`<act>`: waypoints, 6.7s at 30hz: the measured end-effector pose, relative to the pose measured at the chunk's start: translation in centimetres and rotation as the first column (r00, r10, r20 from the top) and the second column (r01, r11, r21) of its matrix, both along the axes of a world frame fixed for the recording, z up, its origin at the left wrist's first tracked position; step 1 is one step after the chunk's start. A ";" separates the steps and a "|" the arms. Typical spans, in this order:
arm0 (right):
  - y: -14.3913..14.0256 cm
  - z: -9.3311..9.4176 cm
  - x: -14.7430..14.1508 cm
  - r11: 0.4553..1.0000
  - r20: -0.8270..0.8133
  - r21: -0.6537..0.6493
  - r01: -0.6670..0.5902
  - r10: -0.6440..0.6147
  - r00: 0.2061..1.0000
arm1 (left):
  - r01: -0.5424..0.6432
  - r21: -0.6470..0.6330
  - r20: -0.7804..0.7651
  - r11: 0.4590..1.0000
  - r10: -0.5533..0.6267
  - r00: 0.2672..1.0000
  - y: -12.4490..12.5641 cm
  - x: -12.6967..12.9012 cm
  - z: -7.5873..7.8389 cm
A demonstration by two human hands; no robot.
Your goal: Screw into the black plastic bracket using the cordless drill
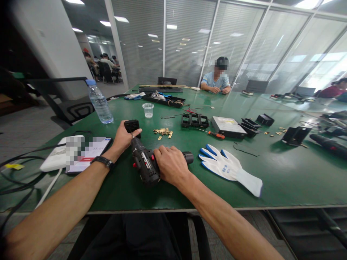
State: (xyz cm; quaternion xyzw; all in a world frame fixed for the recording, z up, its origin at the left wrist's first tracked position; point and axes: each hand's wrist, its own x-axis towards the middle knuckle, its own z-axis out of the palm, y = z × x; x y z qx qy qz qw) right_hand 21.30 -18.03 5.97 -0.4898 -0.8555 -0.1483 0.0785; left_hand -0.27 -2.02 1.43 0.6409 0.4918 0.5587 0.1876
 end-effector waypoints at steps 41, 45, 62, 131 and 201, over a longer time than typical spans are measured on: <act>0.1 -0.1 0.0 1.000 0.000 0.011 -0.006 0.006 1.000 | 0.017 0.016 0.001 1.000 -0.017 1.000 0.4 -0.2 -0.4; 0.0 -0.1 0.0 1.000 0.005 0.008 -0.011 0.011 1.000 | 0.015 0.013 0.002 1.000 -0.015 1.000 0.4 -0.2 -0.4; 0.1 -0.1 0.0 1.000 0.011 0.009 -0.005 0.005 1.000 | 0.027 -0.004 0.026 1.000 -0.026 0.999 0.3 -0.2 -0.3; -0.1 0.2 -0.1 1.000 0.021 -0.019 0.010 -0.010 1.000 | 0.020 0.007 0.019 1.000 -0.020 1.000 0.2 -0.1 -0.2; 0.0 -0.1 0.0 1.000 0.018 0.022 -0.010 0.010 1.000 | 0.017 0.012 0.007 1.000 -0.017 1.000 0.4 -0.2 -0.4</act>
